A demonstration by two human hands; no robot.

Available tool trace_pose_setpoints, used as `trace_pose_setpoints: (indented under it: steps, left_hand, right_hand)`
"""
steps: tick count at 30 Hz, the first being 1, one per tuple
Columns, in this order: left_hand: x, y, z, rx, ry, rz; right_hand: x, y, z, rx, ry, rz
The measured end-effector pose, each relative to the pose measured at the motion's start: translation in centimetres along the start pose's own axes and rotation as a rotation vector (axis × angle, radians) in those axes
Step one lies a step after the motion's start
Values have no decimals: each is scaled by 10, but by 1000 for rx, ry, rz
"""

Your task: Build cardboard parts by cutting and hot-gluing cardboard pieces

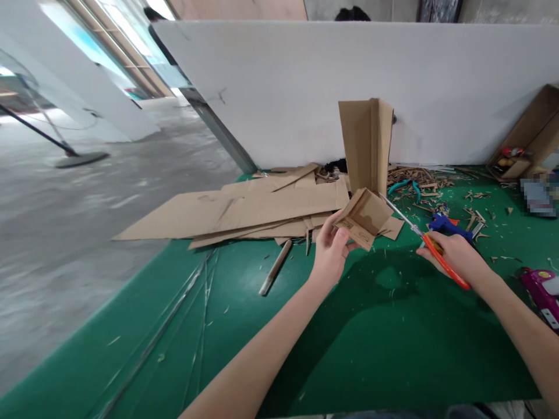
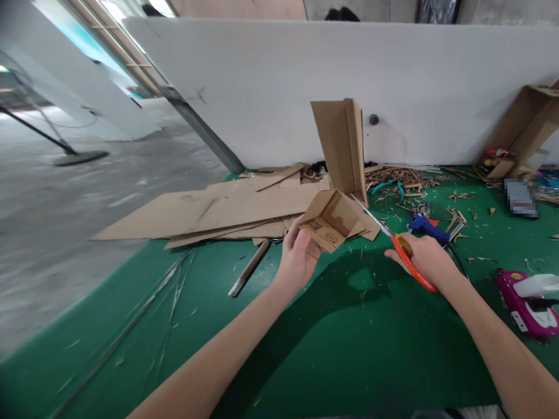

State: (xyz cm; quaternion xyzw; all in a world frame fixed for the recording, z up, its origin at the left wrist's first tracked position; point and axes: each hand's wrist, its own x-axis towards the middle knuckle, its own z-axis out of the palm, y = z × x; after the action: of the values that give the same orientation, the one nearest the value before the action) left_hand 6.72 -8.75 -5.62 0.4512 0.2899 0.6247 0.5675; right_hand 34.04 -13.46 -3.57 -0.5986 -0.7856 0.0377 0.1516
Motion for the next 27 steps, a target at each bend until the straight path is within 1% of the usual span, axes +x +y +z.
trace_pose_setpoints:
  steps: [4, 10, 12, 17, 19, 22, 24, 25, 27]
  left_hand:
    - [-1, 0, 0, 13, -35, -2]
    - [0, 1, -1, 28, -25, -3]
    - [0, 2, -1, 42, -26, -13]
    - [1, 3, -2, 88, -29, 2]
    - [1, 3, -2, 105, -22, 16]
    - [1, 5, -2, 138, -10, 23]
    - [1, 7, -2, 160, -3, 26]
    - [1, 8, -1, 169, -6, 27]
    - [0, 9, -1, 182, -19, 29]
  right_hand:
    - [-1, -1, 2, -34, 47, -28]
    - [0, 2, 2, -28, 130, 43]
    - [0, 2, 1, 4, 122, 60]
    - [-1, -3, -2, 161, 15, 34]
    - [-1, -5, -3, 210, 22, 36]
    - [-2, -7, -6, 263, 88, 46]
    - [-3, -9, -9, 304, 129, 78]
    - [-3, -10, -10, 339, 138, 115]
    - [-2, -13, -12, 437, 130, 234]
